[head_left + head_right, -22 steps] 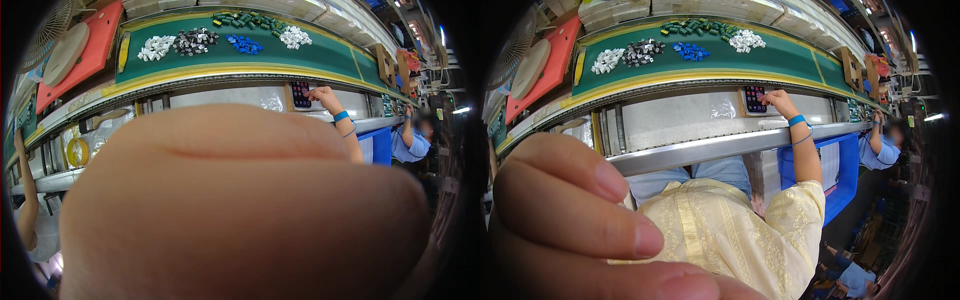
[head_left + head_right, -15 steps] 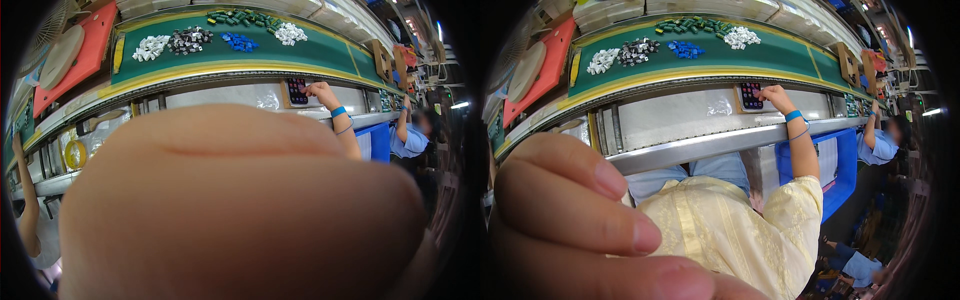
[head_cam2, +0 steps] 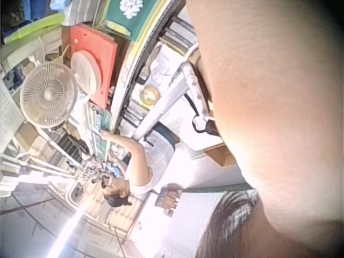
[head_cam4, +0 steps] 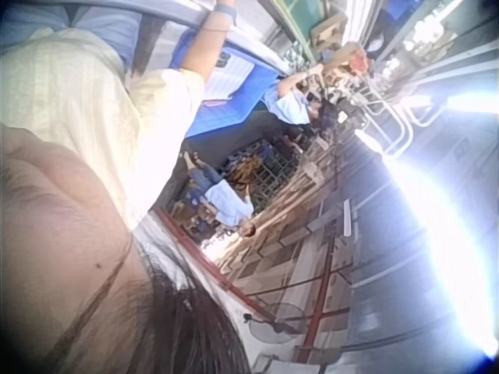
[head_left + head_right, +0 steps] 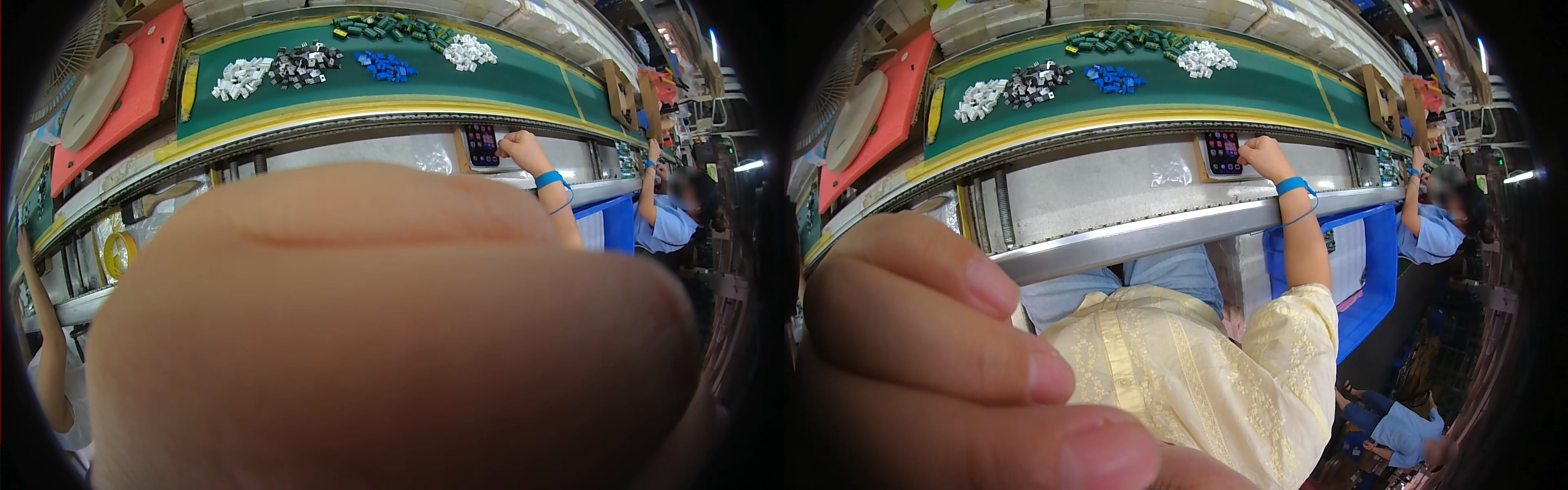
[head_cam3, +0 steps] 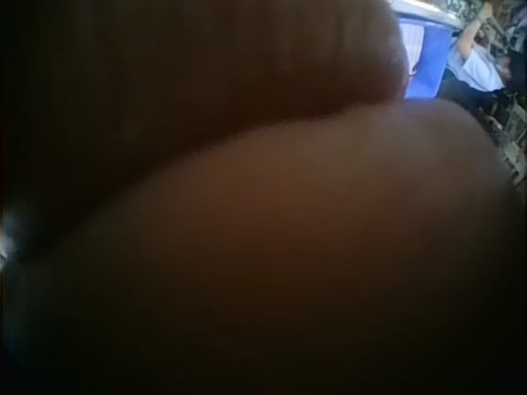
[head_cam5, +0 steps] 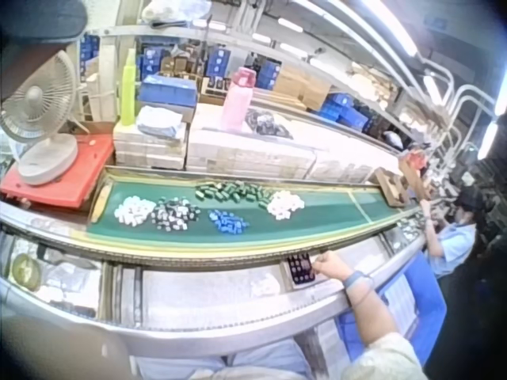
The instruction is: Manually assemble components onto a printed circuit board on a factory assembly line.
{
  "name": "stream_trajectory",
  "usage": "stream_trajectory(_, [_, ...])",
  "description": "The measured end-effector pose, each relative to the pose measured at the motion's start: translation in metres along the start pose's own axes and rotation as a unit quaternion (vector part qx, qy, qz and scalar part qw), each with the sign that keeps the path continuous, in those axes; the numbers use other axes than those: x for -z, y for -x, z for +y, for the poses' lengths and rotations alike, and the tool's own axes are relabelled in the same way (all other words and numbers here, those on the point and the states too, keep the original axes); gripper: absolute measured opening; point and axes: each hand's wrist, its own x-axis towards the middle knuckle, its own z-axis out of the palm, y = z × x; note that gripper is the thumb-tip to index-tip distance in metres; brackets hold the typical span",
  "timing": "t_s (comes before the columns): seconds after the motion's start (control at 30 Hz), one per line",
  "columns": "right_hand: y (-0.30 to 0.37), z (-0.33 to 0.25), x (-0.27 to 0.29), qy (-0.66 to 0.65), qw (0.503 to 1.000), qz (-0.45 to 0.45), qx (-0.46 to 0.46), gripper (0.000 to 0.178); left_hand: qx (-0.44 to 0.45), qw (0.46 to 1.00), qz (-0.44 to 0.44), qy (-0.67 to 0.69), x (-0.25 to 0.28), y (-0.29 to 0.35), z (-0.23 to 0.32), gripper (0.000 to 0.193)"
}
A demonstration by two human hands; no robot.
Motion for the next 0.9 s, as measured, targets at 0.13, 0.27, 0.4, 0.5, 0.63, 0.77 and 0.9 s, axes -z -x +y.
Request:
stream_trajectory(0.13, [0.003,-0.001,0.005,0.027,0.999,0.040,0.004,0.026,0.000,1.000,0.005,-0.006,0.002,0.003,0.002,0.034])
stream_trajectory(0.27, [0.004,0.003,0.013,0.011,0.997,0.063,-0.040,0.026,-0.006,1.000,0.013,-0.005,0.002,0.005,0.003,0.034])
stream_trajectory(0.4, [0.000,0.010,0.007,-0.026,0.994,0.101,-0.035,0.027,-0.005,1.000,0.011,-0.005,0.002,0.010,0.006,0.034])
stream_trajectory(0.5, [-0.005,0.011,-0.005,-0.036,0.994,0.098,-0.027,0.027,0.002,1.000,0.004,-0.008,0.004,0.014,0.008,0.035])
stream_trajectory(0.63, [-0.010,0.020,0.014,-0.010,0.993,0.114,-0.015,0.028,-0.020,1.000,0.018,0.011,0.007,0.008,0.004,0.035])
stream_trajectory(0.77, [-0.011,0.027,0.023,0.005,0.994,0.093,-0.058,0.029,-0.071,0.996,0.014,0.055,-0.005,-0.023,0.007,0.035])
stream_trajectory(0.9, [-0.010,0.018,0.016,-0.004,0.994,0.084,-0.073,0.028,-0.148,0.983,0.037,0.099,-0.016,-0.058,0.018,0.031])
